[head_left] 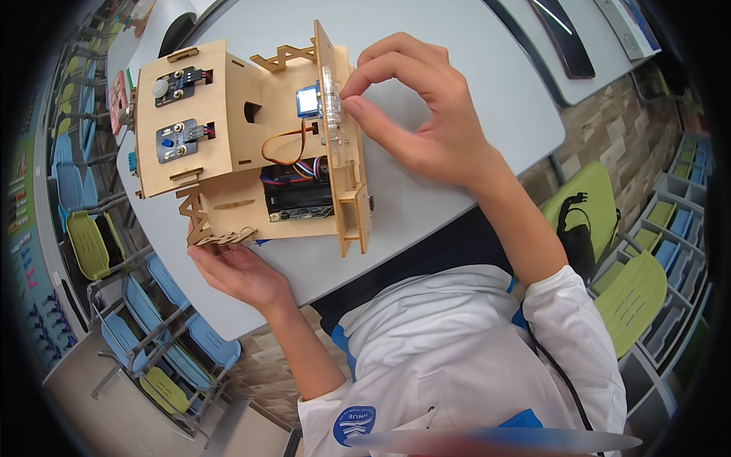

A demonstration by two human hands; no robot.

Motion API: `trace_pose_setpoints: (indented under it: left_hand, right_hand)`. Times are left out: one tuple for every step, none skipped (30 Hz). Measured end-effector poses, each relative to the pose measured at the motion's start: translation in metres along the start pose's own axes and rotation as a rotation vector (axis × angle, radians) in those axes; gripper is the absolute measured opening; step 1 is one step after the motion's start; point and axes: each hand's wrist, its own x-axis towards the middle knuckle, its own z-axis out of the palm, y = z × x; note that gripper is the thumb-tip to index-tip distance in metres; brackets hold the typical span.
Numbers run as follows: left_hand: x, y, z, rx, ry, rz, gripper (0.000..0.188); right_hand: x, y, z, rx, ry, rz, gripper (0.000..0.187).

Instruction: The person retrieves a wooden electronic kit from a shelf and assembles it at a table. They insert small wooden pieces into slots, attach a blue cap, and connect internal wiring to complete the structure.

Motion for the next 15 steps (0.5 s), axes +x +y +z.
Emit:
trace_pose_setpoints:
  left_hand:
    - [0.0003, -0.0001, 0.0001, 0.003, 0.002, 0.001, 0.06]
    - [0.0007, -0.0001, 0.0001, 0.006, 0.004, 0.001, 0.06]
    - [0.0011, -0.0004, -0.0007, 0.013, 0.01, -0.001, 0.059]
    - [0.0015, -0.0011, -0.0025, 0.021, 0.016, -0.004, 0.059]
    - [0.0016, -0.0015, -0.0035, 0.029, 0.023, -0.007, 0.059]
    - [0.0013, -0.0015, -0.0035, 0.02, 0.021, -0.011, 0.058]
    - [0.0014, -0.0016, -0.0029, 0.012, 0.016, -0.014, 0.058]
    - [0.0017, -0.0019, -0.0023, 0.004, 0.012, -0.017, 0.058]
    - [0.0022, -0.0024, -0.002, -0.001, 0.006, -0.017, 0.058]
    - [0.0023, -0.0028, -0.0027, -0.006, 0.004, -0.017, 0.058]
    - [0.0022, -0.0029, -0.003, -0.01, 0.002, -0.017, 0.057]
    - [0.0017, -0.0028, -0.0029, -0.008, 0.006, -0.014, 0.058]
    - [0.0017, -0.0026, -0.002, -0.008, 0.009, -0.011, 0.058]
    - [0.0017, -0.0023, -0.001, -0.007, 0.012, -0.008, 0.058]
    - [0.0015, -0.0014, 0.0005, -0.002, 0.018, -0.008, 0.058]
  right_hand:
    - [-0.0004, 0.0014, -0.0001, 0.007, -0.004, 0.006, 0.015]
    - [-0.0011, 0.0023, 0.0004, 0.026, -0.005, 0.009, 0.014]
    - [-0.0017, 0.0031, 0.0013, 0.045, -0.005, 0.012, 0.013]
    - [-0.0023, 0.0034, 0.0023, 0.064, -0.006, 0.016, 0.013]
    - [-0.0026, 0.0034, 0.0027, 0.068, -0.009, 0.017, 0.013]
    - [-0.0024, 0.0031, 0.0026, 0.073, -0.012, 0.019, 0.014]
    - [-0.0029, 0.0032, 0.0023, 0.077, -0.012, 0.021, 0.014]
    - [-0.0032, 0.0034, 0.0018, 0.08, -0.011, 0.025, 0.014]
    - [-0.0035, 0.0037, 0.0013, 0.083, -0.009, 0.029, 0.014]
    - [-0.0037, 0.0041, 0.0016, 0.088, -0.011, 0.031, 0.015]
    - [-0.0041, 0.0048, 0.0022, 0.092, -0.012, 0.03, 0.015]
    - [-0.0044, 0.0057, 0.0029, 0.097, -0.014, 0.03, 0.015]
    - [-0.0044, 0.0061, 0.0031, 0.1, -0.015, 0.03, 0.015]
    - [-0.0045, 0.0061, 0.0034, 0.094, -0.012, 0.03, 0.016]
    - [-0.0047, 0.0059, 0.0037, 0.088, -0.01, 0.031, 0.017]
